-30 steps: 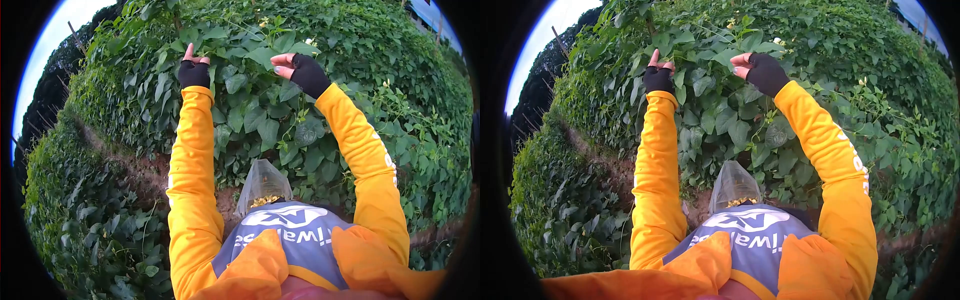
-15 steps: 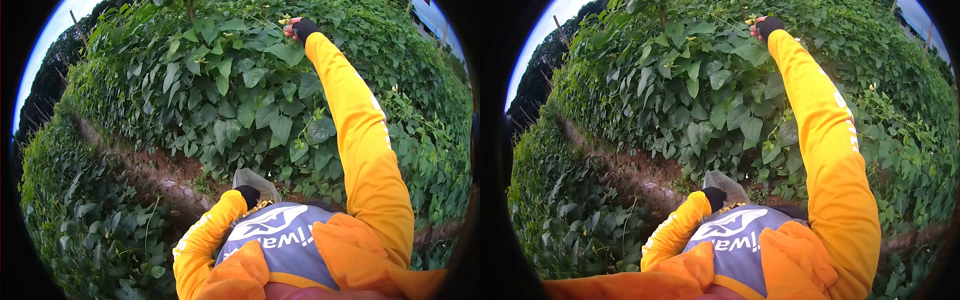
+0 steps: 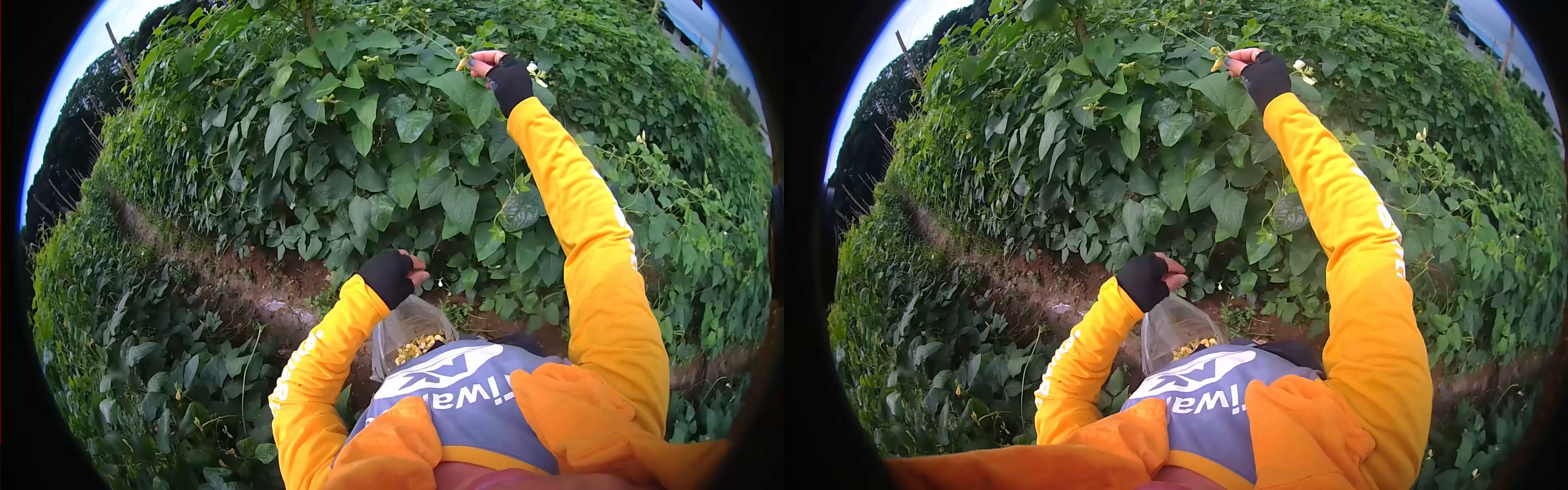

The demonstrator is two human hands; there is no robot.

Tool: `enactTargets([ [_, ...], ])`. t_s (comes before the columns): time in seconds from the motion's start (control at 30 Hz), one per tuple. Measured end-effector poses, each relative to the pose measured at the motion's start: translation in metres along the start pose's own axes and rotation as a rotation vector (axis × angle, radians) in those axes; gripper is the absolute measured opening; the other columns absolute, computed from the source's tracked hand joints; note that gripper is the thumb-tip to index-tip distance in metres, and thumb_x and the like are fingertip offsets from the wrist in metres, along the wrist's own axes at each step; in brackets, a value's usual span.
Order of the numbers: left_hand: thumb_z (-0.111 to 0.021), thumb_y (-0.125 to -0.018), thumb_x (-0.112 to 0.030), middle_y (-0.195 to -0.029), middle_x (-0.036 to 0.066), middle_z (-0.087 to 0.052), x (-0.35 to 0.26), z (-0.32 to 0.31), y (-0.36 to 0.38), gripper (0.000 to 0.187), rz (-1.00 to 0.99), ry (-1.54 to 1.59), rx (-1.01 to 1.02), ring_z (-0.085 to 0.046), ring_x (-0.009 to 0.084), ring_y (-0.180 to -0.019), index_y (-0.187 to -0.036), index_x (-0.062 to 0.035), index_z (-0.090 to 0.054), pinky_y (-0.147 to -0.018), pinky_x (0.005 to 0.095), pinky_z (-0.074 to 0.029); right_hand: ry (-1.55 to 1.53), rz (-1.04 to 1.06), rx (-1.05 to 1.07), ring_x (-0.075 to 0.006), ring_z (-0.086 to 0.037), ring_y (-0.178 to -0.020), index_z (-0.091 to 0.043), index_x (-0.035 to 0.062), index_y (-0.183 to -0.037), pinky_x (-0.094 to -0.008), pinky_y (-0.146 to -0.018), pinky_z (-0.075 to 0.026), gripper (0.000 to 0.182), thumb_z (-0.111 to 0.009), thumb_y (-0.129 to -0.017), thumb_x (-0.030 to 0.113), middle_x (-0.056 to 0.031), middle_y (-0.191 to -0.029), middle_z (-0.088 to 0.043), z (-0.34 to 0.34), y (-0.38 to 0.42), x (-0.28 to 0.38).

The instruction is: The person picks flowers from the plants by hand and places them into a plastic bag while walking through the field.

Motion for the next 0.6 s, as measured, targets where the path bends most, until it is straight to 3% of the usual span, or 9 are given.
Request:
enactTargets([
  [0.03,-0.071,-0.077,-0.015,-0.078,0.010,-0.062,-0.007,0.014,-0.023,0.021,-0.075,0.068,-0.209,-0.061,0.0207,-0.069,-0.095,-0.0046,-0.067,-0.065,0.0297,-0.049,-0.013,0.015,0.020,-0.0089,-0.060,-0.071,-0.066,0.0018,-0.093,-0.0225,-0.069,-0.048,0.016,-0.070,-0.080,0.011,-0.0033,-0.082,-0.067,0.002,0.002,-0.002],
  [0.13,-0.069,-0.080,-0.009,-0.089,0.004,-0.064,-0.025,0.053,-0.103,0.030,-0.093,0.443,-0.467,-0.061,0.0115,-0.081,-0.109,-0.0018,-0.062,-0.073,0.0245,-0.049,-0.061,0.020,0.031,-0.0089,-0.060,-0.073,-0.066,0.0017,-0.093,-0.0224,-0.070,-0.048,0.016,-0.070,-0.081,0.010,-0.0031,-0.081,-0.067,0.004,0.011,0.002],
  [0.2,-0.071,-0.078,-0.005,-0.111,0.011,-0.058,-0.027,0.070,-0.159,0.051,-0.196,0.450,-0.533,-0.060,0.0178,-0.094,-0.125,-0.0010,-0.051,-0.083,0.0295,-0.051,-0.045,0.006,0.045,-0.0093,-0.060,-0.072,-0.066,0.0015,-0.093,-0.0228,-0.070,-0.048,0.016,-0.070,-0.081,0.010,-0.0033,-0.082,-0.067,0.005,0.017,0.006],
  [0.27,-0.073,-0.074,-0.004,-0.117,0.013,-0.055,-0.042,0.081,-0.196,0.068,-0.257,0.386,-0.647,-0.059,0.0217,-0.100,-0.135,-0.0087,-0.043,-0.088,0.0330,-0.050,-0.065,0.008,0.049,-0.0091,-0.059,-0.073,-0.066,0.0013,-0.093,-0.0230,-0.069,-0.048,0.015,-0.070,-0.081,0.010,-0.0034,-0.084,-0.067,0.005,0.023,0.005],
  [0.37,-0.073,-0.074,-0.004,-0.116,0.012,-0.057,-0.053,0.083,-0.231,0.067,-0.266,0.366,-0.688,-0.060,0.0186,-0.096,-0.134,-0.0126,-0.046,-0.086,0.0316,-0.050,-0.105,0.107,0.109,-0.0085,-0.059,-0.077,-0.066,0.0023,-0.093,-0.0234,-0.071,-0.047,0.015,-0.069,-0.081,0.010,-0.0031,-0.085,-0.067,0.003,0.025,-0.003],
  [0.47,-0.071,-0.076,-0.002,-0.110,0.009,-0.061,-0.048,0.082,-0.249,0.052,-0.269,0.479,-0.614,-0.060,0.0143,-0.092,-0.125,-0.0080,-0.055,-0.081,0.0280,-0.050,-0.028,0.170,0.109,-0.0085,-0.059,-0.077,-0.067,0.0037,-0.093,-0.0234,-0.072,-0.047,0.013,-0.068,-0.081,0.010,-0.0024,-0.084,-0.067,0.004,0.024,-0.013],
  [0.57,-0.066,-0.079,0.003,-0.096,0.005,-0.065,-0.040,0.082,-0.252,0.027,-0.238,0.731,-0.605,-0.060,0.0114,-0.086,-0.106,-0.0002,-0.064,-0.076,0.0236,-0.049,-0.012,0.171,0.113,-0.0085,-0.058,-0.076,-0.067,0.0051,-0.092,-0.0232,-0.071,-0.047,0.011,-0.067,-0.082,0.009,-0.0012,-0.083,-0.066,0.005,0.022,-0.010],
  [0.6,-0.066,-0.079,0.003,-0.096,0.005,-0.065,-0.037,0.084,-0.254,0.027,-0.238,0.728,-0.602,-0.060,0.0114,-0.086,-0.106,-0.0002,-0.064,-0.076,0.0236,-0.049,-0.007,0.169,0.127,-0.0084,-0.058,-0.075,-0.067,0.0054,-0.092,-0.0231,-0.070,-0.047,0.011,-0.067,-0.082,0.009,-0.0010,-0.083,-0.066,0.005,0.021,-0.010],
])
Point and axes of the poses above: each hand's wrist, its own y-axis away from the middle knuckle, its own z-axis out of the back of the hand, x = y × z, the point moved 1 cm from there along -y, towards the middle knuckle
